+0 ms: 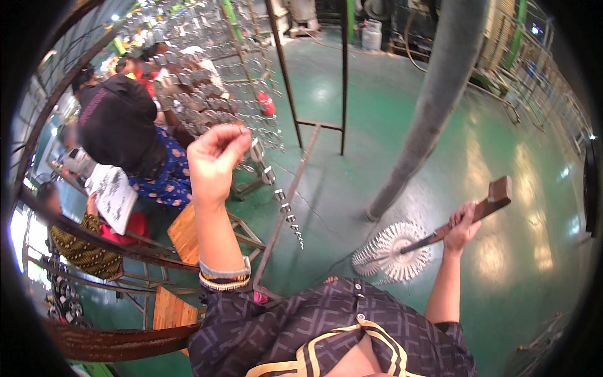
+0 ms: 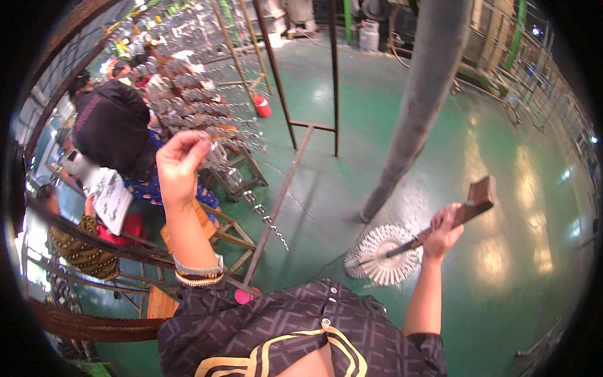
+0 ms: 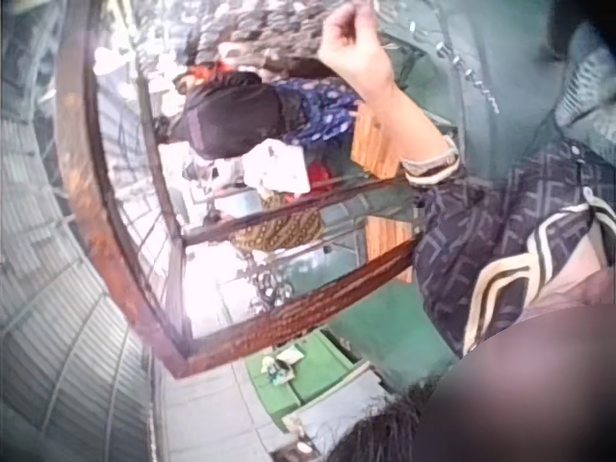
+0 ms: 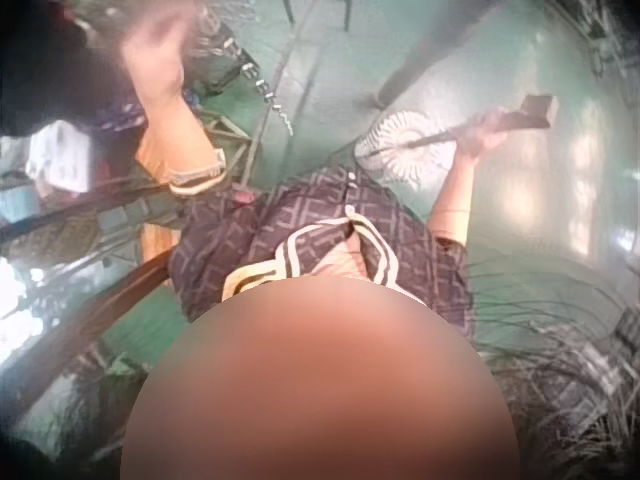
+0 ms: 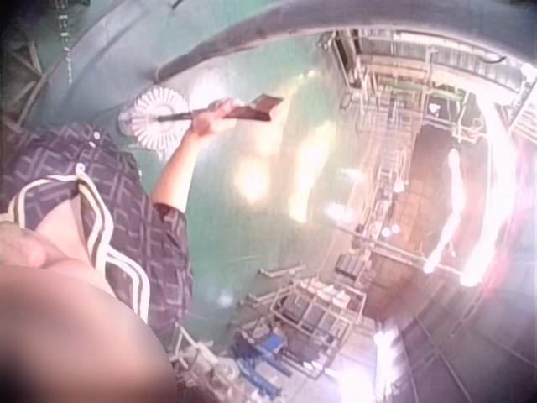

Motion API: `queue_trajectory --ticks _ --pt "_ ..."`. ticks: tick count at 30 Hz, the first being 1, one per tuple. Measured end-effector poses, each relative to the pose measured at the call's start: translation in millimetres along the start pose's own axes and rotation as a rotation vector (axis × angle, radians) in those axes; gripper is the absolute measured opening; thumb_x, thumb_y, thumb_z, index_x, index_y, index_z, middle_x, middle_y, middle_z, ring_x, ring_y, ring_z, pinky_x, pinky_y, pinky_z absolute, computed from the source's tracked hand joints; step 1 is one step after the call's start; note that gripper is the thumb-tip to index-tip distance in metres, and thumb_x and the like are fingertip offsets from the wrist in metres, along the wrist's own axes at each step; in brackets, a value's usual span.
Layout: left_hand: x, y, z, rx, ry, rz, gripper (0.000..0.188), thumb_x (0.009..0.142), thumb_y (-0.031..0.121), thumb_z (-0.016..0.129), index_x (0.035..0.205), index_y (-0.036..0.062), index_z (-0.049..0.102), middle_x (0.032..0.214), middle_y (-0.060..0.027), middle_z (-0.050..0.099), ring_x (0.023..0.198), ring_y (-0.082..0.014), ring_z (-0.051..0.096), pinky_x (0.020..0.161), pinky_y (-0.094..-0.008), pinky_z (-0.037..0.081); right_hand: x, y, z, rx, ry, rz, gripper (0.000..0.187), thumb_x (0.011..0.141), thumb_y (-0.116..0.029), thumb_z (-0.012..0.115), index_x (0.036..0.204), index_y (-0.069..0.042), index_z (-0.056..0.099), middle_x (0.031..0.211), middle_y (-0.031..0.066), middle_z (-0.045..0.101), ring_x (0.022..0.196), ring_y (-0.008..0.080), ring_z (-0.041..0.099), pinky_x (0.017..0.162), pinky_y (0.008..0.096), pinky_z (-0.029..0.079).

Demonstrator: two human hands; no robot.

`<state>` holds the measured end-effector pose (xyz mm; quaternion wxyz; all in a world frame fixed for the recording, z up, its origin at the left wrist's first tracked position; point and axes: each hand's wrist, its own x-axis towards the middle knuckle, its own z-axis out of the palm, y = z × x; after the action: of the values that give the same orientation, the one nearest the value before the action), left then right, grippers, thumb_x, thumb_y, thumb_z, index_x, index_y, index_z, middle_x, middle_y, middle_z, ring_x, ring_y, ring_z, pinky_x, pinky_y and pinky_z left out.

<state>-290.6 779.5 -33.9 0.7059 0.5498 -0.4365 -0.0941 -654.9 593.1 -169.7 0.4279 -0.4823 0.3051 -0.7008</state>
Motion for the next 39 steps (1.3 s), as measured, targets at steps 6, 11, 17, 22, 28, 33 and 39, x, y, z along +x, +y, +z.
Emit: queue_trajectory --ticks 6,11,17,22,28,33,39 --pt "-72 -67 43 -0.106 -0.3 -0.235 0.009 0.077 -0.007 0.062 0.085 -0.0029 0.064 0.078 -0.0048 0.063 0.072 -0.0097 0.058 0.066 -0.0215 0.047 9 -37 13 -0.004 0.019 -0.004 0.031 0.093 -0.026 0.044 0.068 -0.01 0.033 0.056 -0.0029 0.029 0.046 0.0047 0.026 0.041 0.0205 0.022" --pt "-124 -111 74 -0.268 -0.498 -0.398 0.009 0.077 -0.006 0.061 0.084 -0.0025 0.064 0.081 -0.006 0.064 0.076 -0.0105 0.06 0.07 -0.0228 0.048 17 -70 33 -0.031 0.021 0.016 0.033 0.092 -0.032 0.046 0.07 -0.01 0.035 0.055 -0.0015 0.03 0.045 0.0066 0.028 0.041 0.0216 0.023" --pt "-173 -144 113 -0.215 -0.698 -0.413 0.007 0.077 -0.004 0.06 0.083 -0.0031 0.064 0.08 -0.0068 0.064 0.074 -0.0109 0.061 0.066 -0.0232 0.049 30 -105 51 -0.031 0.059 -0.026 0.031 0.092 -0.032 0.044 0.071 -0.01 0.036 0.056 -0.0013 0.029 0.045 0.0071 0.027 0.041 0.0221 0.023" --pt "-198 -170 137 -0.143 -0.758 -0.376 0.007 0.077 0.0 0.063 0.083 -0.0023 0.064 0.078 -0.0061 0.065 0.07 -0.0093 0.059 0.063 -0.0231 0.048 34 -121 60 -0.031 0.068 -0.062 0.034 0.091 -0.036 0.047 0.07 -0.011 0.036 0.055 -0.0021 0.03 0.044 0.0063 0.027 0.041 0.0216 0.023" --pt "-213 -194 158 0.003 -0.78 -0.224 0.01 0.074 0.003 0.065 0.084 0.0007 0.064 0.076 -0.0083 0.064 0.066 -0.0114 0.059 0.06 -0.0252 0.046 35 -128 68 -0.029 0.075 -0.076 0.035 0.09 -0.038 0.049 0.07 -0.011 0.037 0.055 -0.0028 0.03 0.044 0.0052 0.027 0.04 0.0208 0.022" --pt "-219 -205 165 0.042 -0.788 -0.135 0.011 0.074 0.005 0.066 0.084 0.0009 0.064 0.078 -0.0099 0.065 0.067 -0.0171 0.062 0.061 -0.0276 0.047 37 -125 69 -0.047 0.054 -0.075 0.035 0.091 -0.038 0.048 0.071 -0.012 0.037 0.055 -0.003 0.03 0.044 0.0053 0.027 0.04 0.0208 0.022" --pt "-224 -209 165 0.083 -0.786 -0.12 0.011 0.074 0.006 0.066 0.084 0.0015 0.064 0.078 -0.0103 0.065 0.068 -0.0195 0.063 0.062 -0.0281 0.048 39 -124 68 -0.056 0.044 -0.064 0.035 0.091 -0.038 0.048 0.07 -0.012 0.037 0.055 -0.0029 0.029 0.044 0.0056 0.027 0.04 0.0213 0.022"
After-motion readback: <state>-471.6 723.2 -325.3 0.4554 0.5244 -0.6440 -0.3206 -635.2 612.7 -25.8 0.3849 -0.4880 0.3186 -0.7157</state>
